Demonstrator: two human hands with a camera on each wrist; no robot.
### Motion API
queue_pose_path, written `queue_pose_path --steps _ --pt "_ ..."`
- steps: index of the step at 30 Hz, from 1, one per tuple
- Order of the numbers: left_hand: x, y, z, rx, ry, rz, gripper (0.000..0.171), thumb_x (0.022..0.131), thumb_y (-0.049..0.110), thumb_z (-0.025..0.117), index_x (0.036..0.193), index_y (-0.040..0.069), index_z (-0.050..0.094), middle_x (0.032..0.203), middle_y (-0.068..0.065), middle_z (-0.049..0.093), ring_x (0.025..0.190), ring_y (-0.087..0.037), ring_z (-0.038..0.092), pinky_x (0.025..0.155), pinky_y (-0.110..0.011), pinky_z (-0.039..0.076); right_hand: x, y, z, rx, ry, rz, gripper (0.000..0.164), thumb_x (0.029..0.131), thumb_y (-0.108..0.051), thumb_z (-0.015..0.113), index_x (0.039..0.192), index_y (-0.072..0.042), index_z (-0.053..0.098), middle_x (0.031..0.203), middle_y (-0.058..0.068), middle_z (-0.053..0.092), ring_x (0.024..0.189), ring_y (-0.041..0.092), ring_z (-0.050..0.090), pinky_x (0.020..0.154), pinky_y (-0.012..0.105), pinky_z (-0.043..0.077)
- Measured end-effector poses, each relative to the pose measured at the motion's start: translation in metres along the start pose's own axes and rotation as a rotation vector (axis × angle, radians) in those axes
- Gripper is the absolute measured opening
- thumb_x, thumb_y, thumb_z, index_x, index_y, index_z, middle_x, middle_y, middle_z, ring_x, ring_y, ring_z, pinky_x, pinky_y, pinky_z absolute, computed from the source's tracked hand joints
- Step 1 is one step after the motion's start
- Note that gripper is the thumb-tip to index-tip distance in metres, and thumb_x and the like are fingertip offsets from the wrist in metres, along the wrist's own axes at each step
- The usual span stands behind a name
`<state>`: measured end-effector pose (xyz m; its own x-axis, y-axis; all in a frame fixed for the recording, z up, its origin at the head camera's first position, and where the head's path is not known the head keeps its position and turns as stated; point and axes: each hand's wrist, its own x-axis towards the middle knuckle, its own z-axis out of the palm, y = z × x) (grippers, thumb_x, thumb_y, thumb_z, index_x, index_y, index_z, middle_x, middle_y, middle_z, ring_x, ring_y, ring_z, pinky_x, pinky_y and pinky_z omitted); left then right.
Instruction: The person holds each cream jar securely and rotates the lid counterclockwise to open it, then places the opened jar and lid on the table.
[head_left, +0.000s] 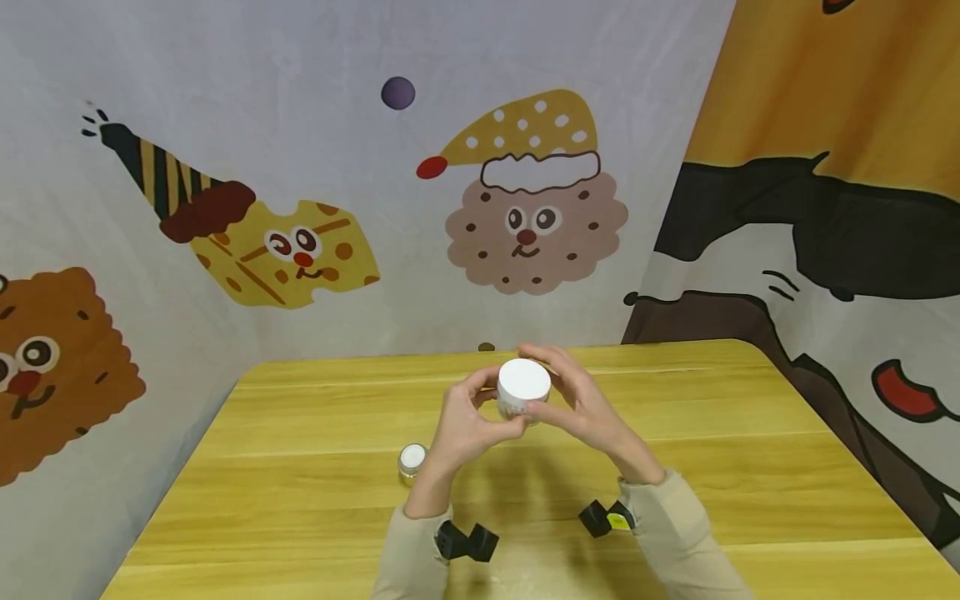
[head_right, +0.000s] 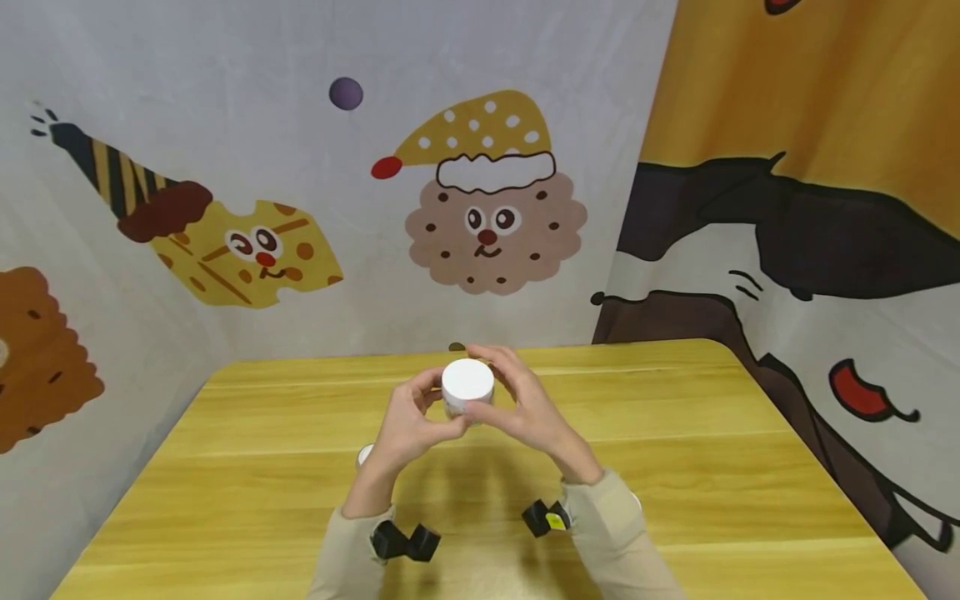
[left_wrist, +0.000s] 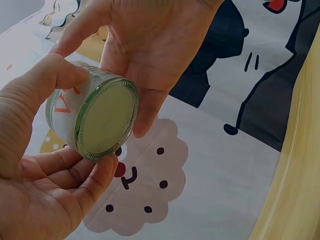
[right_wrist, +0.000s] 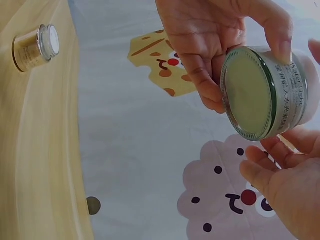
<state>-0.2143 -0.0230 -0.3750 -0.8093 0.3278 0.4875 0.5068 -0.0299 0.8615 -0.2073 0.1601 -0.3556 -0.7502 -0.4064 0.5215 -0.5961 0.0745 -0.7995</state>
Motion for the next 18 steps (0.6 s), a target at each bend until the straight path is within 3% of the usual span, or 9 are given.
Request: queue_pose_path --steps 7,18 --pt "0.0003 -0.0003 0.0002 -0.01 -0.005 -0.026 0.049 0.068 0.0 0.072 0.115 -0.007 0.06 0.109 -0.017 0.062 0.096 -0.025 0.056 0.086 -0.034 0.049 0.0002 0.0013 0.0025 -0.043 0.044 0.057 0.045 0.08 0.0 0.07 0.121 0.003 0.053 0.124 0.014 0.049 0.117 0.02 0.044 0.102 0.029 0.037" --pt "-0.001 -0.0049 0.0005 0.011 0.0 -0.036 0.047 0.068 0.0 0.072 0.113 -0.007 0.06 0.108 -0.016 0.063 0.096 -0.025 0.057 0.086 -0.035 0.05 0.0007 0.0036 0.0031 -0.001 0.088 -0.034 0.049 0.083 0.002 0.065 0.127 0.012 0.046 0.121 0.023 0.05 0.108 0.015 0.049 0.095 0.027 0.042"
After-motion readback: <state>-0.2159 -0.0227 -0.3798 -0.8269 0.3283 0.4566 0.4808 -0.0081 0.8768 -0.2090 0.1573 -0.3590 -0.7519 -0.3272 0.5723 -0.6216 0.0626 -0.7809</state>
